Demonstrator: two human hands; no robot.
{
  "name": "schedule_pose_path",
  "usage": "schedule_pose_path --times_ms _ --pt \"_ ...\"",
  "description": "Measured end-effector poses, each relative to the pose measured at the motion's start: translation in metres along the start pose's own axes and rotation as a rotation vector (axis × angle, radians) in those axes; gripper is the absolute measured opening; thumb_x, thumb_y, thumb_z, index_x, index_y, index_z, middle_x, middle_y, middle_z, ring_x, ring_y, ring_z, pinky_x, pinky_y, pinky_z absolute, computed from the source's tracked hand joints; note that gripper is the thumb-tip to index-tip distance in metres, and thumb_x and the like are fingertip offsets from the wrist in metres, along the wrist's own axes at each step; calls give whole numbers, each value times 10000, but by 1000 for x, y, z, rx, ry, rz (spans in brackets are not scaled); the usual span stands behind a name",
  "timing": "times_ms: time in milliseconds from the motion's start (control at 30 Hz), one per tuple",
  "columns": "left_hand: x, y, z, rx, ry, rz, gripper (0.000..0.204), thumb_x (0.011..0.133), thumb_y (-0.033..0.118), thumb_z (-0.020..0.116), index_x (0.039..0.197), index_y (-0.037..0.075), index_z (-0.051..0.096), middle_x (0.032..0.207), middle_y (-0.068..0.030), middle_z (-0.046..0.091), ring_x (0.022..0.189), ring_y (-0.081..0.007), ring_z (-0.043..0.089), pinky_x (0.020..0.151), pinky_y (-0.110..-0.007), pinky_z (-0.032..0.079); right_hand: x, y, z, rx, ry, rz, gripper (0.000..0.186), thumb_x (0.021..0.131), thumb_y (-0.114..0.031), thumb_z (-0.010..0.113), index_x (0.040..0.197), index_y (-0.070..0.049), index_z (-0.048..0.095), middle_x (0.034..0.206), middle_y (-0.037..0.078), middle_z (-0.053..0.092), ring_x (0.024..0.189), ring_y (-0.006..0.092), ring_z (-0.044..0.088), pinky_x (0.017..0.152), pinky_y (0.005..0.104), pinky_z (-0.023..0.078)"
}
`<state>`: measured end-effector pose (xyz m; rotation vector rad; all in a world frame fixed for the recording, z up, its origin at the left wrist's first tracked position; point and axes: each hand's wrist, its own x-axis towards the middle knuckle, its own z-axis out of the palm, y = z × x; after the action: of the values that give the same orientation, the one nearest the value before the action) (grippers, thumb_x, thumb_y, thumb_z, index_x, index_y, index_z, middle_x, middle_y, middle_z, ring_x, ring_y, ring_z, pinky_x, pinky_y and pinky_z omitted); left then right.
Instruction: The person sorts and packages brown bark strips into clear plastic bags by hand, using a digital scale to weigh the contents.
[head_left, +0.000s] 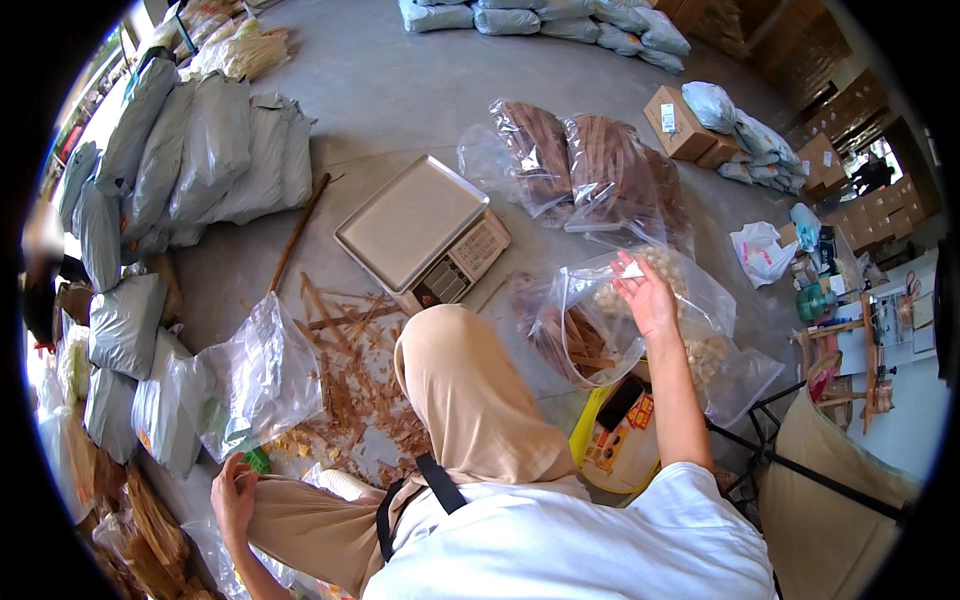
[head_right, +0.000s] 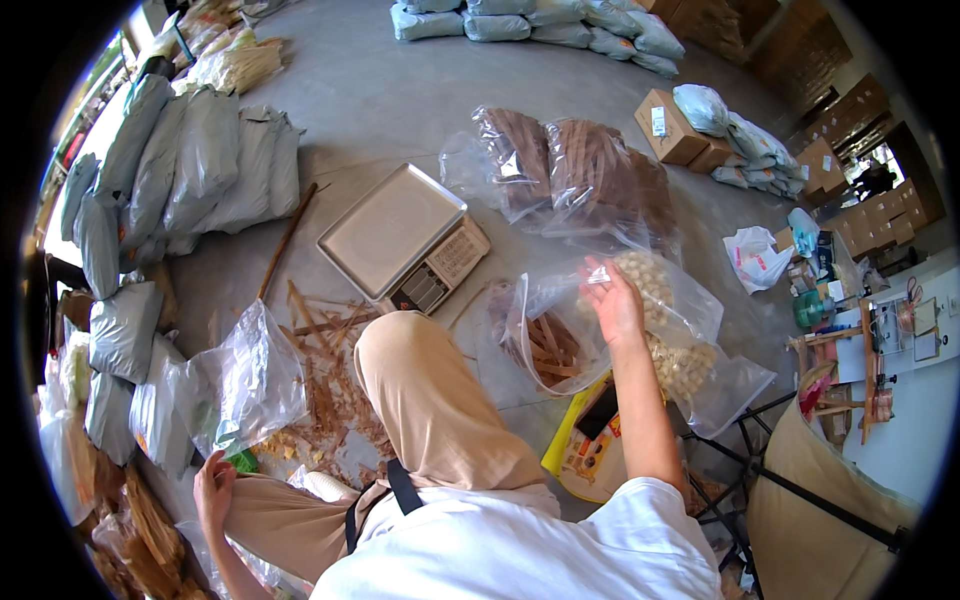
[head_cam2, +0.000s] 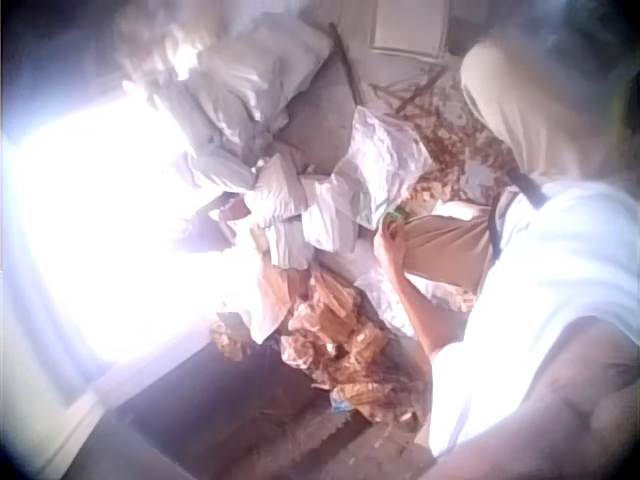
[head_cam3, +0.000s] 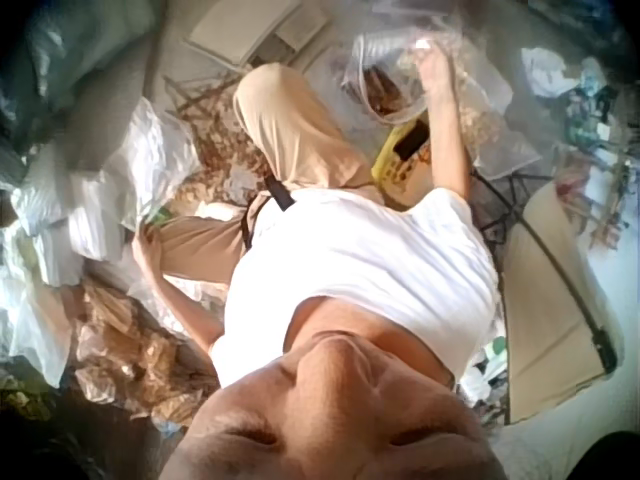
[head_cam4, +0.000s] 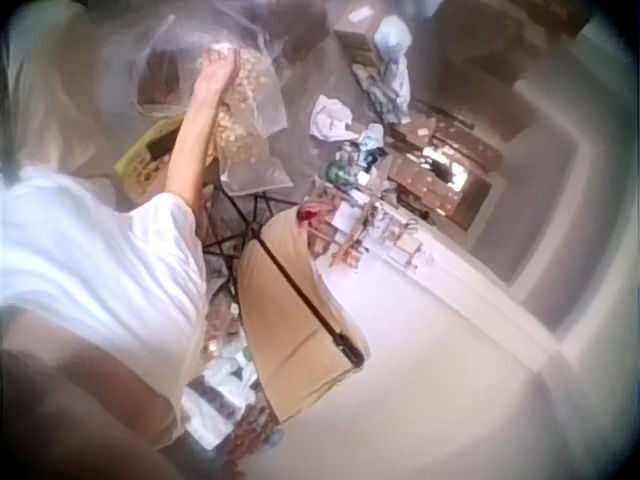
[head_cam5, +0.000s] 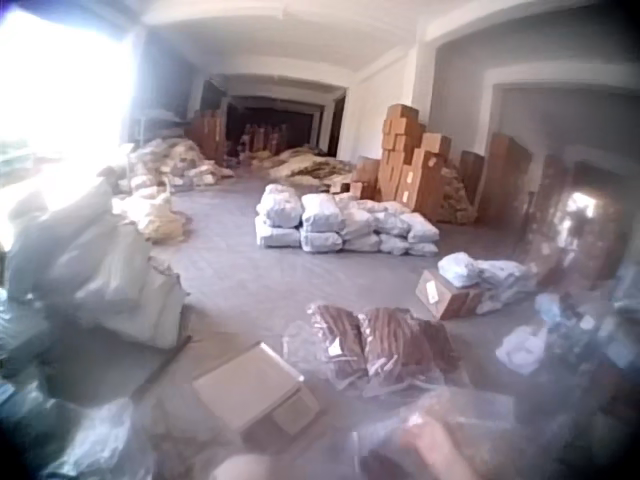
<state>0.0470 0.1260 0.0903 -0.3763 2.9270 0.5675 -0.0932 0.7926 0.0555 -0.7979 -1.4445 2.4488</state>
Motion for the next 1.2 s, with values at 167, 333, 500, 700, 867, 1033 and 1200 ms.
schedule_pose_path --times_ms 167,333,500,700,867,1033,1200 --pt "-2 -6 5 -37 16 -10 410 744 94 661 1142 117 567 896 -81 644 866 -239 600 789 -359 458 -30 -8 25 -98 -140 -89 359 916 -232 493 1169 23 468 1180 179 563 1046 256 579 896 343 429" --pt "6 -6 9 -22 25 20 392 755 99 650 1136 127 564 891 -65 644 859 -241 591 785 -357 454 -32 -47 19 -234 -31 -379 341 916 -236 496 1137 25 508 1128 166 601 1042 226 580 938 329 391" --pt "10 -6 11 3 15 47 384 765 110 643 1140 127 559 880 -58 642 848 -239 581 779 -356 451 -19 -131 -11 -332 159 -811 319 912 -241 513 1123 -5 560 1138 144 602 1115 173 524 997 336 310" --pt "15 -16 16 14 30 88 375 775 123 642 1141 131 561 869 -47 640 832 -235 575 767 -359 449 -14 -238 -54 -574 485 -1442 380 956 -157 406 1245 86 449 1171 86 596 1081 150 530 972 283 357" --pt "15 -16 17 64 47 112 372 783 129 643 1146 135 558 863 -41 639 828 -229 576 768 -358 449 -33 -251 -64 -775 603 -1709 367 958 -140 390 1264 52 450 1164 101 600 1096 185 546 928 277 394" --pt "15 -12 18 26 43 88 365 786 124 643 1141 136 559 865 -41 639 832 -226 579 767 -353 452 -33 -198 -102 -1407 687 -1702 356 954 -136 394 1256 38 468 1217 143 557 1140 266 518 963 334 372" --pt "21 -10 21 24 33 101 356 786 116 641 1133 135 563 869 -43 641 837 -222 583 767 -350 455 -9 -117 -185 -1398 802 -1178 363 952 -167 391 1259 3 482 1232 164 540 1148 305 506 944 354 390"
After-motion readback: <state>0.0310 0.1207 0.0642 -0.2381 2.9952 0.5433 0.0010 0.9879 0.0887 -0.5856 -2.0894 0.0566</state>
